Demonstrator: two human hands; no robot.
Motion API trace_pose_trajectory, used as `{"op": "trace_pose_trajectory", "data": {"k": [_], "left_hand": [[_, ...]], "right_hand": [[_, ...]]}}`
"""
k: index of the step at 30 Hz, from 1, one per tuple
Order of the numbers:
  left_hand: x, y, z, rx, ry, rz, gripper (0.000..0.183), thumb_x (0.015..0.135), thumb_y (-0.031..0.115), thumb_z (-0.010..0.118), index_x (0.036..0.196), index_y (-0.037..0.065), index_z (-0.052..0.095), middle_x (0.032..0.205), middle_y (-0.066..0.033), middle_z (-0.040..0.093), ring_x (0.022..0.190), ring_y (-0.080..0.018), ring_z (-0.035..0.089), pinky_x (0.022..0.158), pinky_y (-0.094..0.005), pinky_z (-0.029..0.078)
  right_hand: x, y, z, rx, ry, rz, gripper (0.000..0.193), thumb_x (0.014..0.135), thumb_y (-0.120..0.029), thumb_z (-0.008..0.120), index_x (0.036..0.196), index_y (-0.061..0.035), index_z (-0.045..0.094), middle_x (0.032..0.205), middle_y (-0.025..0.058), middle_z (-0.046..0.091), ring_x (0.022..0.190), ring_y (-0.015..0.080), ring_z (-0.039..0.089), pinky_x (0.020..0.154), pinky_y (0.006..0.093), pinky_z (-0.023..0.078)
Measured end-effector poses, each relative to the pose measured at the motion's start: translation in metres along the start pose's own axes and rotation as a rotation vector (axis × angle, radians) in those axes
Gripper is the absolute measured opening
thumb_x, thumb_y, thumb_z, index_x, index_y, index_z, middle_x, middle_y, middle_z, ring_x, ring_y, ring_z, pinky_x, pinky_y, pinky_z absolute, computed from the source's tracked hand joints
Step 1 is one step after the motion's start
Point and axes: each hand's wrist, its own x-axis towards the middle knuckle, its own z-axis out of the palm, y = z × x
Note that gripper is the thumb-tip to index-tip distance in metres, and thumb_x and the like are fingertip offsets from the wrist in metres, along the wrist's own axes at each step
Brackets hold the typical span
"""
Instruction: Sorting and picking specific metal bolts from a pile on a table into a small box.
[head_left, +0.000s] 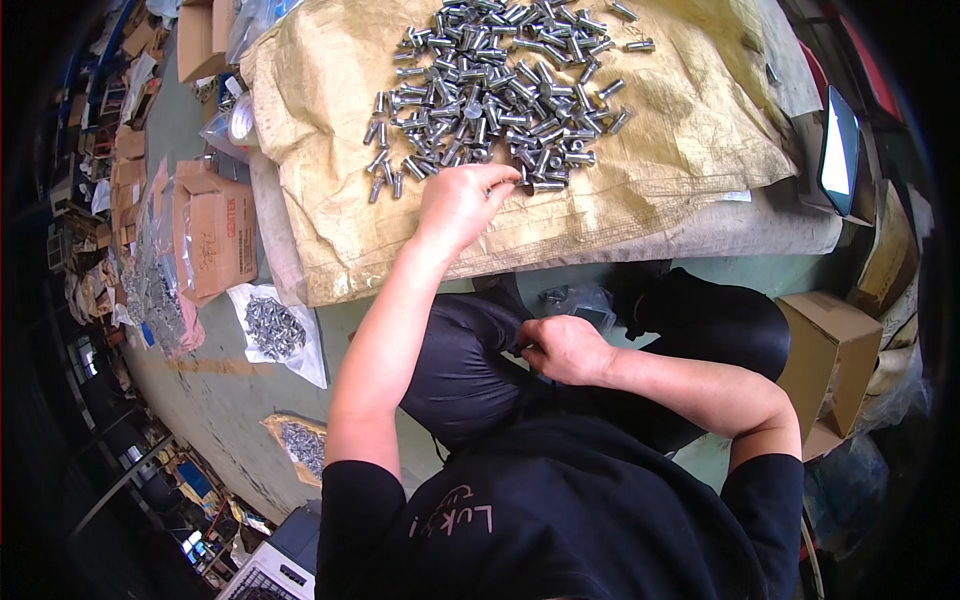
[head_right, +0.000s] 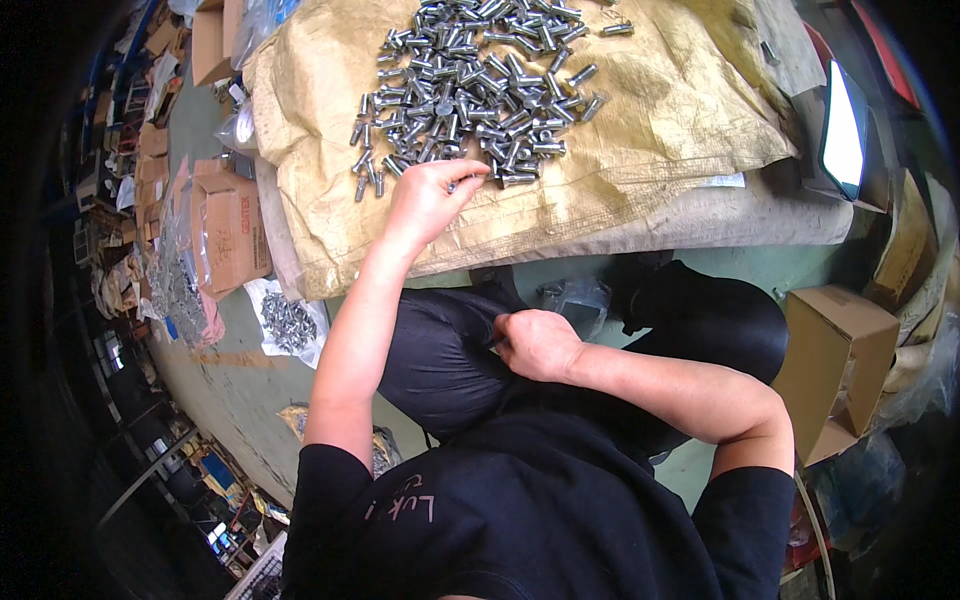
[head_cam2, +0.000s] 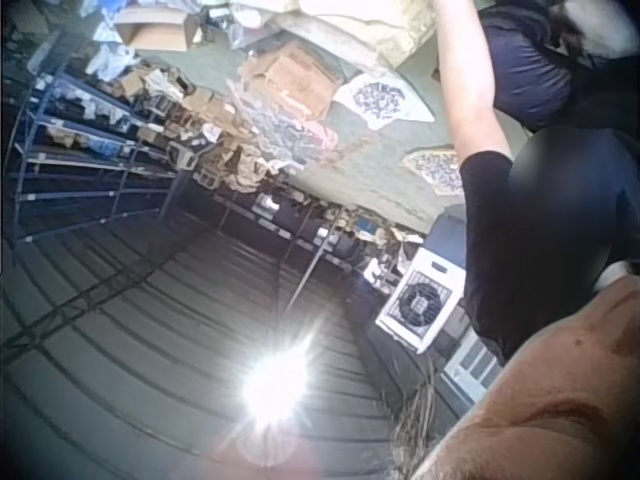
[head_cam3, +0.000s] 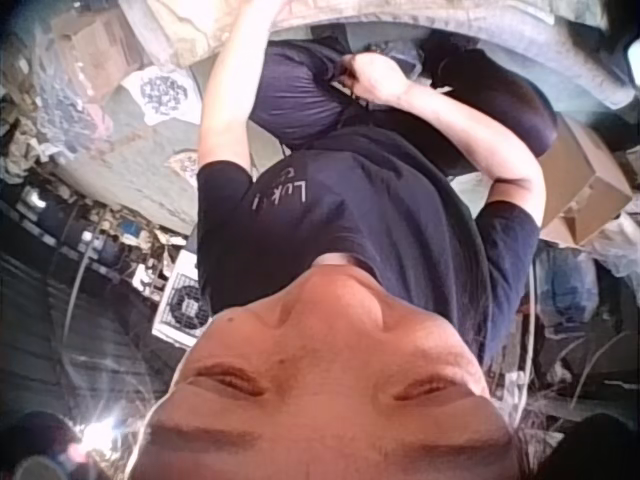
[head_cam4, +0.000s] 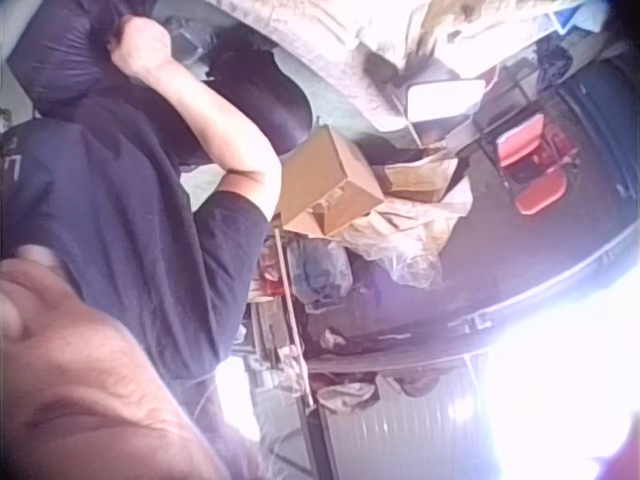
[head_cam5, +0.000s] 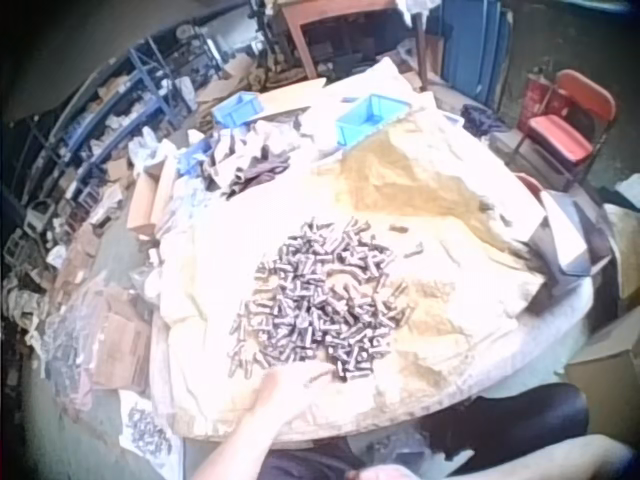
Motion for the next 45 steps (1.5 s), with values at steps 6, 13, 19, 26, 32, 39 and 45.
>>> {"op": "trace_pose_trajectory", "data": {"k": [6, 13, 19, 26, 32, 39, 45], "left_hand": [[0.004, 0.016, 0.003, 0.099, -0.042, -0.073, 0.012, 0.076, 0.025, 0.065, 0.085, 0.016, 0.066, 0.076, -0.0071, 0.065, 0.07, -0.026, 0.063, 0.059, -0.0358, 0.049], [0.009, 0.015, 0.006, -0.102, 0.028, -0.007, 0.02, 0.077, 0.027, 0.064, 0.096, 0.023, 0.067, 0.076, -0.0078, 0.065, 0.069, -0.0263, 0.063, 0.058, -0.0366, 0.049], [0.009, 0.022, 0.02, 0.035, -0.006, 0.161, 0.027, 0.078, 0.029, 0.063, 0.105, 0.024, 0.064, 0.073, -0.0087, 0.064, 0.066, -0.0265, 0.062, 0.056, -0.0369, 0.049], [0.004, 0.04, 0.026, 0.245, -0.098, 0.25, 0.034, 0.079, 0.025, 0.061, 0.113, 0.022, 0.059, 0.062, -0.0069, 0.06, 0.058, -0.0254, 0.06, 0.048, -0.0367, 0.047], [-0.003, 0.043, 0.038, 0.234, -0.186, 0.266, 0.036, 0.083, 0.021, 0.057, 0.119, 0.026, 0.055, 0.069, -0.0076, 0.062, 0.059, -0.0254, 0.06, 0.05, -0.0368, 0.047], [0.001, 0.047, 0.027, 0.161, -0.086, 0.248, 0.035, 0.083, 0.023, 0.058, 0.118, 0.026, 0.056, 0.069, -0.008, 0.063, 0.058, -0.0259, 0.061, 0.051, -0.0363, 0.049], [0.008, 0.041, 0.026, 0.173, 0.108, 0.213, 0.028, 0.081, 0.022, 0.059, 0.109, 0.021, 0.061, 0.062, -0.0084, 0.061, 0.055, -0.026, 0.06, 0.046, -0.0367, 0.046]], "right_hand": [[-0.001, -0.002, -0.003, 0.011, -0.007, 0.007, 0.021, 0.077, -0.019, 0.056, 0.091, -0.0042, 0.061, 0.086, 0.0182, 0.063, 0.086, 0.0342, 0.06, 0.076, 0.0419, 0.048], [-0.001, -0.001, 0.0, 0.011, -0.003, 0.012, 0.021, 0.077, -0.02, 0.056, 0.092, -0.0048, 0.061, 0.087, 0.0179, 0.063, 0.087, 0.0341, 0.06, 0.076, 0.0421, 0.048], [-0.001, 0.0, 0.002, 0.012, -0.001, 0.01, 0.021, 0.078, -0.021, 0.055, 0.091, -0.0055, 0.061, 0.087, 0.0175, 0.063, 0.086, 0.0337, 0.06, 0.076, 0.0425, 0.048], [0.0, 0.001, 0.003, 0.011, -0.022, 0.008, 0.021, 0.078, -0.021, 0.054, 0.091, -0.0052, 0.06, 0.086, 0.0174, 0.063, 0.086, 0.0337, 0.06, 0.075, 0.0427, 0.048], [-0.001, 0.002, 0.003, 0.015, -0.004, 0.016, 0.02, 0.078, -0.021, 0.054, 0.09, -0.0054, 0.06, 0.085, 0.0176, 0.063, 0.085, 0.0336, 0.06, 0.074, 0.0428, 0.048], [-0.002, 0.003, 0.004, 0.016, 0.017, -0.013, 0.02, 0.078, -0.021, 0.054, 0.09, -0.0054, 0.06, 0.085, 0.0172, 0.063, 0.085, 0.0333, 0.06, 0.074, 0.0427, 0.048], [-0.005, 0.001, 0.0, 0.02, 0.013, -0.01, 0.02, 0.078, -0.021, 0.055, 0.09, -0.0058, 0.06, 0.087, 0.0168, 0.063, 0.087, 0.0327, 0.06, 0.076, 0.0422, 0.048]]}}
